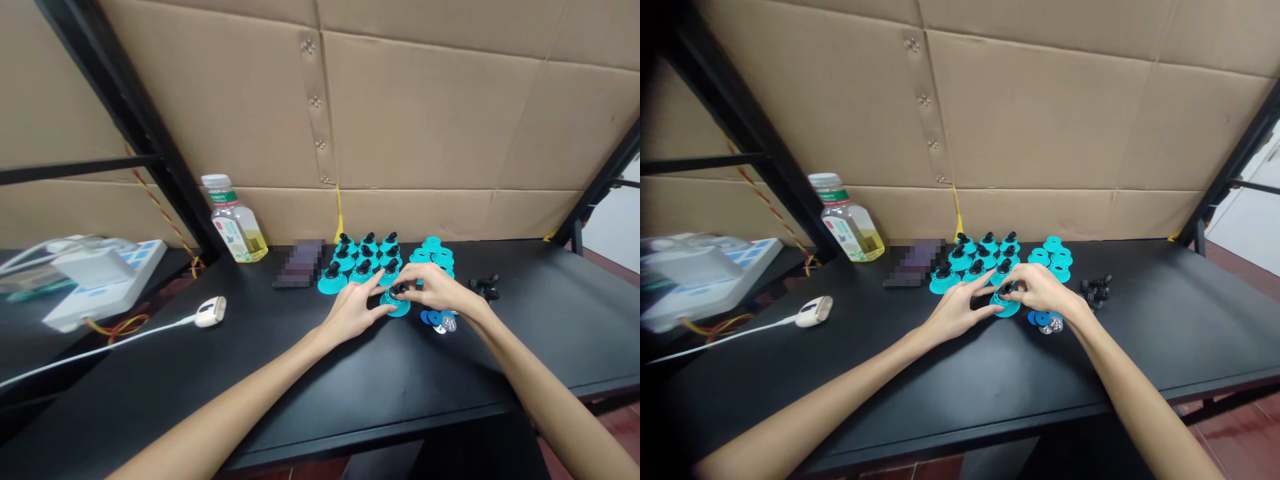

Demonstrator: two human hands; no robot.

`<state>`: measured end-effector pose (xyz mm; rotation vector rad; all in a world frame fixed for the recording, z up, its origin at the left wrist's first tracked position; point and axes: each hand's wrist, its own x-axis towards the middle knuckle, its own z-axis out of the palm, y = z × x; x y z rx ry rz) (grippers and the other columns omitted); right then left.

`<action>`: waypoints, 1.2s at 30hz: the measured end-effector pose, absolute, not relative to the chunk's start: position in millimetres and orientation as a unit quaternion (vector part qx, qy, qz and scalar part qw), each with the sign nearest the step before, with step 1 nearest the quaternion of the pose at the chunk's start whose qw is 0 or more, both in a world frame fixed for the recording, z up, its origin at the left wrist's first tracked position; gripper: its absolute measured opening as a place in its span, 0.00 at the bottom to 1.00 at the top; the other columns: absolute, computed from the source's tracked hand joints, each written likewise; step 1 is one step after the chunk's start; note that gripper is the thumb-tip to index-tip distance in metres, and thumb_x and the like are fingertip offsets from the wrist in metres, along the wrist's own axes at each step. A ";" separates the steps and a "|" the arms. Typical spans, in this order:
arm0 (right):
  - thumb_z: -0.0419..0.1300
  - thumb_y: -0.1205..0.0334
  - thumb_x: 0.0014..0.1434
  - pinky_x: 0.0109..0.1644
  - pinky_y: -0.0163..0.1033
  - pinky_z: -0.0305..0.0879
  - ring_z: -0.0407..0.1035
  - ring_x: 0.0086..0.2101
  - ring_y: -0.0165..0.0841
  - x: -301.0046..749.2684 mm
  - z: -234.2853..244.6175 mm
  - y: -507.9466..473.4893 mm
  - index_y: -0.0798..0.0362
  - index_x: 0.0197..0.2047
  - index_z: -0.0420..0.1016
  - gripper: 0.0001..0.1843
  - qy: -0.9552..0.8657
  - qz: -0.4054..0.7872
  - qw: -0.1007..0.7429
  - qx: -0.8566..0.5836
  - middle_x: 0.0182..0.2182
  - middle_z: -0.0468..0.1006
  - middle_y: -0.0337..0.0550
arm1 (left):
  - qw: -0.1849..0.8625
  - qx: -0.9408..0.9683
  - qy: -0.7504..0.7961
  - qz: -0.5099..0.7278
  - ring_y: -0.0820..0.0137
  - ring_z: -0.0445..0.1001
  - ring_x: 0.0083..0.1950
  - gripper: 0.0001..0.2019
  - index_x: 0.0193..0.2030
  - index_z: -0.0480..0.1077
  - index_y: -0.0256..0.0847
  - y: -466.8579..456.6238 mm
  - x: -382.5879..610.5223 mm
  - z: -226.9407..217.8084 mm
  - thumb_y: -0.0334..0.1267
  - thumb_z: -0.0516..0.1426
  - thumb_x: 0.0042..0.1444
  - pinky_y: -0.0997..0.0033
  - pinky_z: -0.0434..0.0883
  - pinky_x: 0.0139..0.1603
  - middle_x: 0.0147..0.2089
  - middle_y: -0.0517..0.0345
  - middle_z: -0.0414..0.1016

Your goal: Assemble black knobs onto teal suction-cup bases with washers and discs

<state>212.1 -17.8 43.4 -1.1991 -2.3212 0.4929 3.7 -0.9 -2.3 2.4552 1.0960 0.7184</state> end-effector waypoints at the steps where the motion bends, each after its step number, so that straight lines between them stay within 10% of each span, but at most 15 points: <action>1: 0.63 0.63 0.58 0.36 0.35 0.60 0.68 0.32 0.29 211.6 43.6 -18.0 0.53 0.42 0.80 0.09 -0.850 0.170 0.234 -0.440 0.33 0.77 0.42 | 0.178 0.868 0.387 0.254 0.56 0.69 0.62 0.36 0.70 0.51 0.46 -0.9 4.0 -2.0 0.52 0.56 0.59 0.61 0.70 0.53 0.57 0.54 0.73; 25: 0.51 0.59 0.62 0.28 0.37 0.45 0.68 0.28 0.33 177.9 59.7 -18.4 0.58 0.33 0.75 0.15 -0.858 -0.046 -0.006 -0.512 0.30 0.78 0.52 | 0.214 0.848 0.413 0.253 0.58 0.72 0.59 0.39 0.70 0.50 0.44 0.7 4.1 -1.0 0.50 0.59 0.55 0.64 0.70 0.53 0.54 0.58 0.75; 36: 0.52 0.43 0.61 0.25 0.36 0.43 0.58 0.21 0.29 181.5 39.3 -6.2 0.54 0.18 0.66 0.28 -0.807 0.015 0.089 -0.583 0.17 0.67 0.42 | 0.262 0.815 0.444 0.265 0.55 0.67 0.63 0.43 0.69 0.53 0.43 0.0 4.9 1.2 0.52 0.63 0.49 0.59 0.66 0.59 0.52 0.62 0.76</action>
